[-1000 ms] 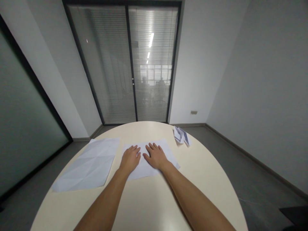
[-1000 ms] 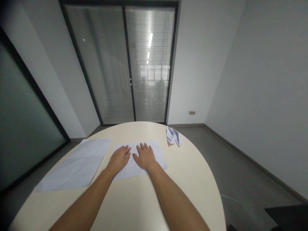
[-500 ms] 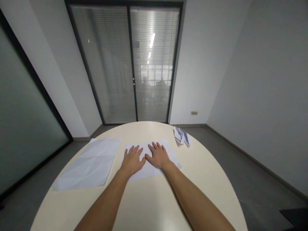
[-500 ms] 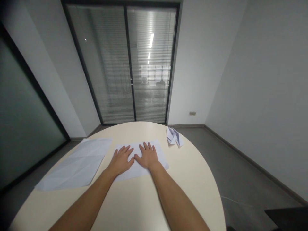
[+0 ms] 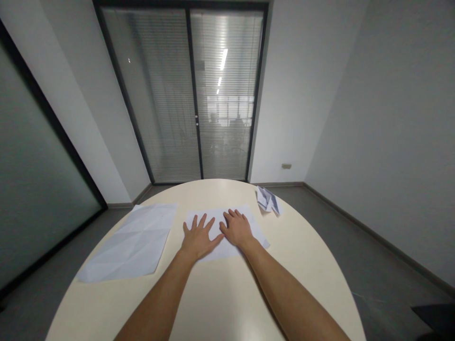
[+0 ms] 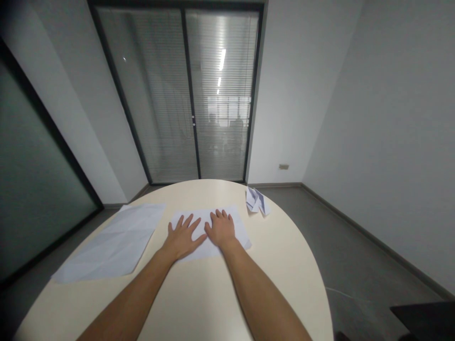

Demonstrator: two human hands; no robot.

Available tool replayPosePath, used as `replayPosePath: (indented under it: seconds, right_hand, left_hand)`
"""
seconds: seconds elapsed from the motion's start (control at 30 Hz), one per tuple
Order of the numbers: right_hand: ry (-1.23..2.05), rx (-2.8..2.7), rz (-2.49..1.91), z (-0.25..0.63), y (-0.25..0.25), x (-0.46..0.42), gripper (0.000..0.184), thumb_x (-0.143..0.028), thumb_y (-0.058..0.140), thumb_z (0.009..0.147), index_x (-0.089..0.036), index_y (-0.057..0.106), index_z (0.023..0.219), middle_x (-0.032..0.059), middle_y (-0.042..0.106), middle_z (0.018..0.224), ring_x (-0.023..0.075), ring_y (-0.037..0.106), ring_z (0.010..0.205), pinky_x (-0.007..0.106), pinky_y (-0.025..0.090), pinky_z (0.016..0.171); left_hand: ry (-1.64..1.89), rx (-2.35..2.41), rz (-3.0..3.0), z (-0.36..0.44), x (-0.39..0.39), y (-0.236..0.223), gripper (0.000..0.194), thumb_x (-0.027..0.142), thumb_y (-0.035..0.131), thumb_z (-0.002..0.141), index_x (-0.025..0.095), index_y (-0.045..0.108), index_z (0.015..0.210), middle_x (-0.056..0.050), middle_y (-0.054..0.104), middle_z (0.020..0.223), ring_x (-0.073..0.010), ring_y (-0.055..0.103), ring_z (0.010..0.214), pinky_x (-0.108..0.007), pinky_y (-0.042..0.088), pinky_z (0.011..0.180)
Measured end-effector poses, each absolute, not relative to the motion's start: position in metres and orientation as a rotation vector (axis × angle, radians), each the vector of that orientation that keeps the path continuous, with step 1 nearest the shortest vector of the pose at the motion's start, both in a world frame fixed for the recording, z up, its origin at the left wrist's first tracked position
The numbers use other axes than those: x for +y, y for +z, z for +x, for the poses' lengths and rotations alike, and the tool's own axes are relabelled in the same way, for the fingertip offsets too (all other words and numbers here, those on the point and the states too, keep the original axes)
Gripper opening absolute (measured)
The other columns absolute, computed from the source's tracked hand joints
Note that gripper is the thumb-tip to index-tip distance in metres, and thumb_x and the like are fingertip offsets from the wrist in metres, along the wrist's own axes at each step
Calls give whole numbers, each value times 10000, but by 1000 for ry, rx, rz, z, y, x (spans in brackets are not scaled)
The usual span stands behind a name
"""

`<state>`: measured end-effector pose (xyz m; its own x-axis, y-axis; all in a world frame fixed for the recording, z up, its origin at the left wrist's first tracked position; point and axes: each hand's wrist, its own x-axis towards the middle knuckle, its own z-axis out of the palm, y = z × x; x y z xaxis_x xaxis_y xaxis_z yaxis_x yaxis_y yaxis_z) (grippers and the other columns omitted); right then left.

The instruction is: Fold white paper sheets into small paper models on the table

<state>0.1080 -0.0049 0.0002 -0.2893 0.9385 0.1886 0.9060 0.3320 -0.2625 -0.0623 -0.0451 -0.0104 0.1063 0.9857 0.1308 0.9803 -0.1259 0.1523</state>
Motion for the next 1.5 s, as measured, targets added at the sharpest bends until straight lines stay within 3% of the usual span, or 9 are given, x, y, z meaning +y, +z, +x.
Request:
replayPosePath:
  seconds: [0.13,0.37,0.63,0.8,0.93,1.03,1.27,1.43,1.5]
  right_hand:
    - [113,-2249,-1672,106,1,-7,456,-452,393,1005,-199,581,1334,137,509,1473,308,384,1388,478,260,1124]
    - [130,-2260,-1647,108,-5,-4,492,-448,415,1001,-181,529,1398,144,466,1512,312,349,1420,483,243,1142]
    - [122,-2246,-1638,108,1,-5,424,-421,422,997,-209,599,1319,115,526,1460,291,407,1376,441,279,1125]
    - [95,-2234,-1599,106,11,-9,401,-390,359,1021,-196,685,1149,121,653,1269,241,557,1187,338,365,1031]
    - [82,-2223,-1626,104,8,-10,403,-422,406,1003,-203,638,1250,123,597,1367,274,475,1303,407,317,1090]
    - [86,-2224,-1628,105,3,-9,420,-418,426,994,-204,597,1311,118,540,1441,284,414,1364,441,278,1124]
    - [94,-2217,-1626,107,9,-8,332,-395,454,982,-225,687,1149,104,626,1306,251,508,1241,371,330,1065]
    - [80,-2212,-1609,107,11,-9,346,-423,444,984,-220,704,1086,103,669,1181,252,534,1172,369,352,1029]
    - [82,-2216,-1603,106,9,-10,369,-452,440,983,-224,694,1122,108,656,1226,264,514,1206,395,333,1049]
  left_hand:
    - [337,2111,2292,-61,-46,-11,717,700,472,883,336,426,1499,-88,307,1627,-441,208,1489,-734,154,1120]
    - [624,1984,2518,-62,-48,4,382,384,465,964,233,642,1267,-98,641,1340,-274,540,1267,-498,238,1193]
    - [612,2054,2454,-62,-46,3,418,480,548,917,263,645,1260,-85,611,1384,-306,497,1308,-547,297,1143]
    - [613,2095,2418,-60,-45,9,339,387,432,990,219,689,1132,-92,712,1189,-250,621,1134,-390,417,1033]
    - [589,2165,2400,-60,-44,14,424,360,303,1039,203,696,1011,-96,739,1025,-235,681,965,-341,481,853]
    - [566,2174,2403,-61,-44,14,423,382,300,1046,208,684,1014,-87,745,978,-238,697,889,-334,484,779]
    - [541,2144,2405,-59,-46,11,363,429,384,1022,233,669,1132,-81,732,1091,-238,680,999,-336,488,845]
    - [562,2127,2438,-57,-48,12,385,391,346,1027,217,685,1082,-90,720,1080,-239,655,1030,-339,491,880]
    - [575,2127,2429,-57,-48,12,416,381,309,1035,212,688,1072,-96,720,1068,-240,655,1021,-346,492,889]
